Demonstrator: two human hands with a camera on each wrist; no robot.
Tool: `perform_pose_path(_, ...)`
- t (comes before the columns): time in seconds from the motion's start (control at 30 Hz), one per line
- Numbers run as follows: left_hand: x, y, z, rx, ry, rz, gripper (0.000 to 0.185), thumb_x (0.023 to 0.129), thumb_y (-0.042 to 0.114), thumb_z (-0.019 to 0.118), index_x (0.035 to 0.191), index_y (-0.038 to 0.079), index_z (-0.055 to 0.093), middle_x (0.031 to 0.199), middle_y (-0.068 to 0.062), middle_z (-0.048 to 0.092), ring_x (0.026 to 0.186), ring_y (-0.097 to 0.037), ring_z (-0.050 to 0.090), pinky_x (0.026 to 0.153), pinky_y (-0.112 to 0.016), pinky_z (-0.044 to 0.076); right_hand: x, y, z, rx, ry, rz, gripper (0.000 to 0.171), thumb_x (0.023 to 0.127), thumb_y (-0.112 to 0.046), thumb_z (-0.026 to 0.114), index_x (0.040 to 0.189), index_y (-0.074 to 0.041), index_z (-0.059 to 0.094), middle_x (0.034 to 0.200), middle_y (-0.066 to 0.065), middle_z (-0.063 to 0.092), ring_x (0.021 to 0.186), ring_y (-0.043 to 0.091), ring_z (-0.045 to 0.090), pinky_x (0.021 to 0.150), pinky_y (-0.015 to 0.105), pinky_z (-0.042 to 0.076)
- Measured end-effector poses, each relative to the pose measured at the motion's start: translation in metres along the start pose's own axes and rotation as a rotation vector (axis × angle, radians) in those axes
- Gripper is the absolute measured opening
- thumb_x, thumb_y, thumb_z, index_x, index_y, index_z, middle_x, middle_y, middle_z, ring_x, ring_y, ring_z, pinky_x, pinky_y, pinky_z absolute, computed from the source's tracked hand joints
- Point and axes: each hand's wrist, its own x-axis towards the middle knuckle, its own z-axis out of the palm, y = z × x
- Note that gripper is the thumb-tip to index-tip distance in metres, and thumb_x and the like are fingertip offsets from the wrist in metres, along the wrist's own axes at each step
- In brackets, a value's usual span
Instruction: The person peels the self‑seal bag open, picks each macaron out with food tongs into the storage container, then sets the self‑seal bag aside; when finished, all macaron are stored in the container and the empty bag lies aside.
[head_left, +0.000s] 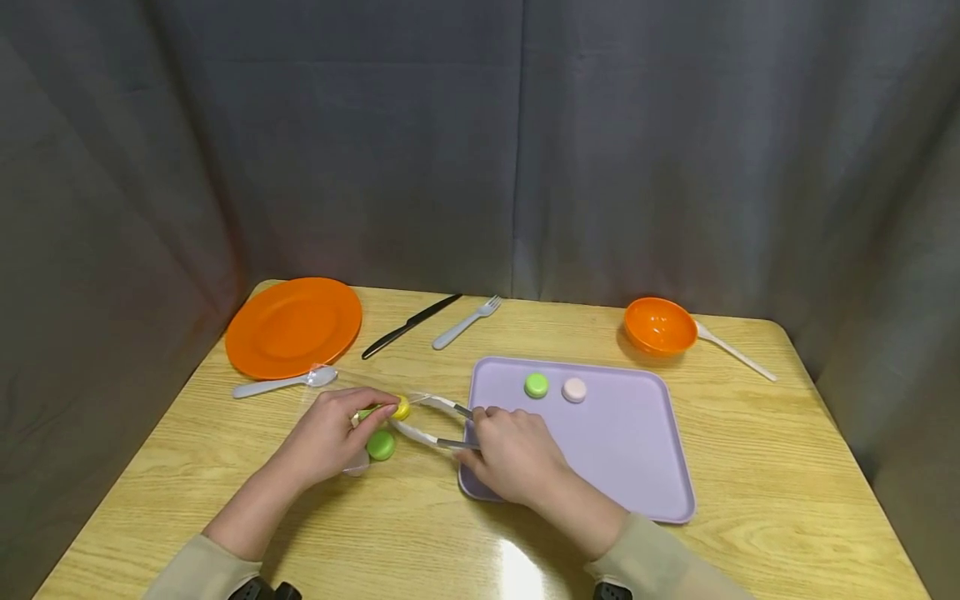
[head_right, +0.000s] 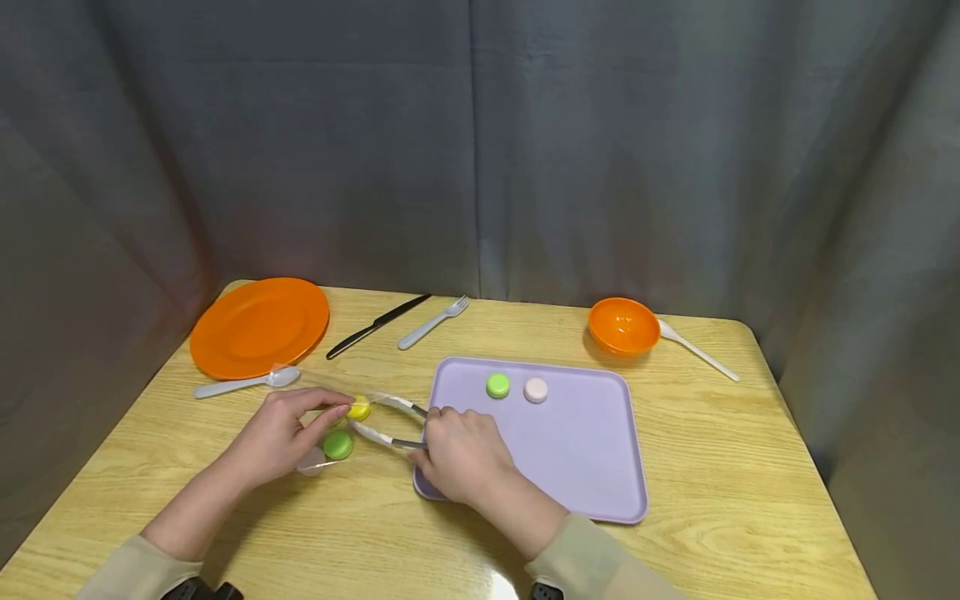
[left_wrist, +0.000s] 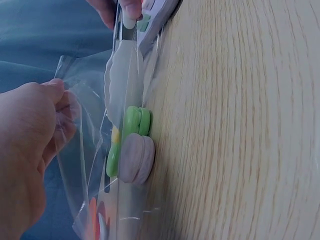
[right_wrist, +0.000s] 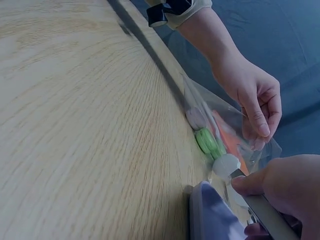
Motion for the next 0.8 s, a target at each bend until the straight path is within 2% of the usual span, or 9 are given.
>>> perform_pose_path(0.17,0.000,0.000,-0.001,-0.009,-0.019,-0.023,0.014,0.103,0.017,0.074,0.114,0.012,0.080,0.112,0.007,0.077,0.104,-0.013,0.071,0.086,-0.041,0.060,0.003,-0.001,0.003,0.004,0.007,0.011,0.045,0.093,-0.056,0.078,0.091,-0.012,0.067,0.074,-0.003,0.057,0.055,0.015,0.053,0.049,0.035,0.047)
perform_pose_path(0.53,-0.001,-0.002,0.000,-0.012,-0.003,-0.014,0.013,0.101,0.013,0.076,0.113,0.011,0.080,0.111,0.009,0.077,0.103,-0.012,0.071,0.085,-0.041,0.060,0.005,-0.003,0.010,0.009,0.046,0.002,0.041,0.094,-0.056,0.076,0.084,-0.018,0.063,0.075,-0.004,0.063,0.060,0.019,0.062,0.050,0.037,0.048)
perform_pose_path(0.67,-0.002,-0.003,0.000,-0.019,-0.001,-0.033,0.013,0.101,0.014,0.076,0.114,0.012,0.079,0.112,0.009,0.076,0.103,-0.012,0.071,0.086,-0.042,0.060,0.002,0.000,0.005,0.037,0.029,-0.014,0.040,0.096,-0.056,0.075,0.091,-0.017,0.068,0.075,-0.006,0.061,0.058,0.015,0.058,0.050,0.035,0.047)
perform_pose_path(0.8,-0.002,-0.004,-0.001,-0.028,0.004,-0.045,0.014,0.102,0.015,0.075,0.115,0.013,0.079,0.112,0.009,0.077,0.103,-0.013,0.071,0.085,-0.043,0.060,-0.003,0.008,-0.002,0.067,0.024,-0.064,0.043,0.097,-0.055,0.074,0.106,-0.012,0.073,0.077,-0.008,0.061,0.058,0.010,0.052,0.049,0.031,0.044)
